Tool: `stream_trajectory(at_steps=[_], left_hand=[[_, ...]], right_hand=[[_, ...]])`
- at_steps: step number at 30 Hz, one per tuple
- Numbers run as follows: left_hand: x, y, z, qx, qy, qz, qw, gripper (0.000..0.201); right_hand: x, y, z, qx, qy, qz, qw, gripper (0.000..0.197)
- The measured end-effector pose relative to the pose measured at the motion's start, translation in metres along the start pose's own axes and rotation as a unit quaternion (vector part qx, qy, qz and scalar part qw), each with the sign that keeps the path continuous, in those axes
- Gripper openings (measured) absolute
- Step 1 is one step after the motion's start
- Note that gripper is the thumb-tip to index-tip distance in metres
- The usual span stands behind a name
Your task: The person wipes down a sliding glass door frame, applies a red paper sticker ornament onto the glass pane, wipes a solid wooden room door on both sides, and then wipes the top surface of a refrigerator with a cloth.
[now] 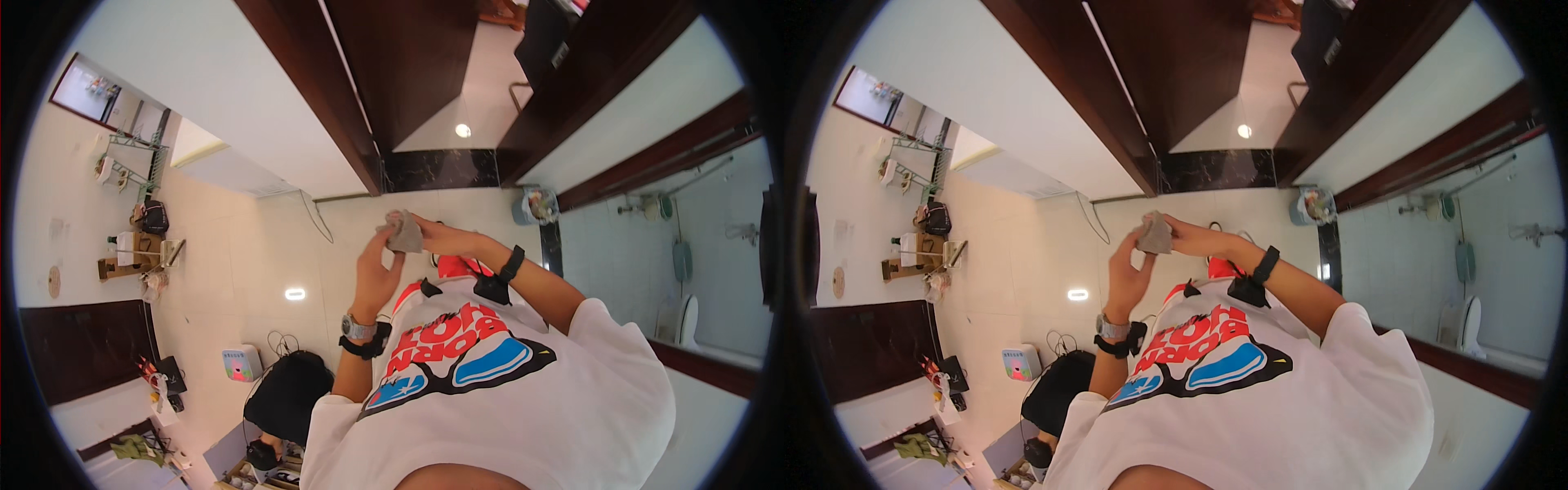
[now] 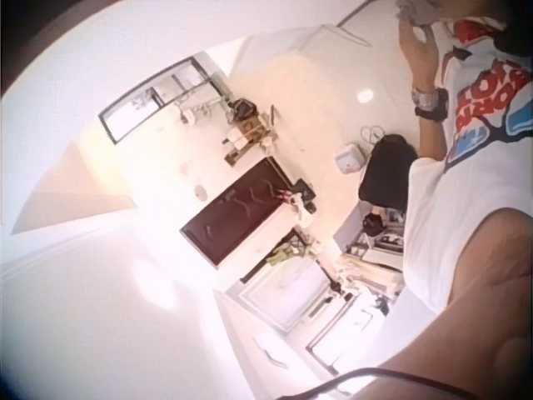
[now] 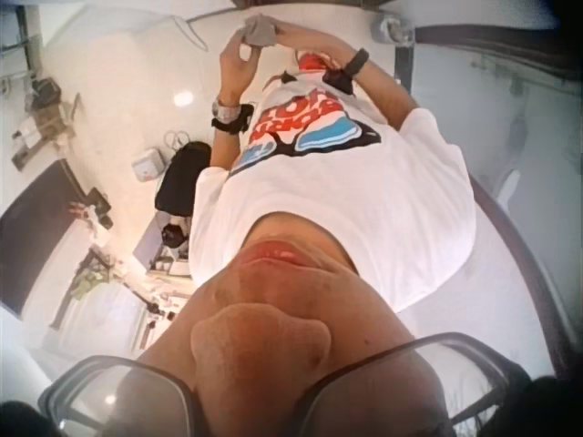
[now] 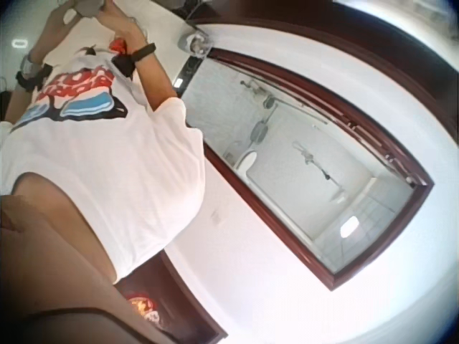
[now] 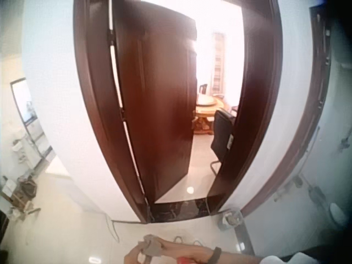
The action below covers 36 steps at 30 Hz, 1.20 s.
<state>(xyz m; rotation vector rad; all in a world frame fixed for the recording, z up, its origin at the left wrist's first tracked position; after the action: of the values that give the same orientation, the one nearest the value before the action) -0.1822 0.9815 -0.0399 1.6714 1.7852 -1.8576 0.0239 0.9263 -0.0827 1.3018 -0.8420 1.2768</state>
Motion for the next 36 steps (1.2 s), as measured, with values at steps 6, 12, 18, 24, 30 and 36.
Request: stream_trajectory(at_steps=[6,12,18,24,30,36], left_hand=[[-0.001,-0.012,-0.026,0.055,-0.045,-0.002,0.997,0.056],[-0.004,-0.055,-0.108,0.068,-0.01,-0.07,0.995,0.06],[-0.001,-0.157,-0.321,-0.129,0.069,-0.189,0.971,0.059],[0.057,-0.187,-0.459,-0.24,0.093,-0.248,0.934,0.055],[0.057,-0.234,-0.57,-0.275,0.207,-0.258,0.903,0.061],[0.063,-0.313,-0.659,-0.325,0.325,-0.28,0.843,0.068]], right_hand=[[0.018,-0.018,-0.041,0.073,0.129,-0.146,0.978,0.063],[0.079,-0.06,-0.116,0.075,0.078,-0.068,0.992,0.057],[0.296,-0.192,-0.289,-0.042,-0.272,0.088,0.957,0.071],[0.376,-0.246,-0.39,-0.212,-0.406,0.094,0.884,0.075],[0.288,-0.255,-0.505,-0.29,-0.416,0.111,0.855,0.077],[0.201,-0.25,-0.56,-0.282,-0.349,-0.004,0.894,0.069]])
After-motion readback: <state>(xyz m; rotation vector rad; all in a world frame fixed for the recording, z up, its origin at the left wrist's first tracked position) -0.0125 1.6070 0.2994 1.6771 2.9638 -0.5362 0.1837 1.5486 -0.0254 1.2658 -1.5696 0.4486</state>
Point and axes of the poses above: each hand's wrist, its own z-axis away from the middle knuckle, its own y-axis out of the palm, x = y × z, the point moved 3 cm from there along -z, towards the middle knuckle, and after that the axes turned 13 degrees about -z, right-handed, at the moved point
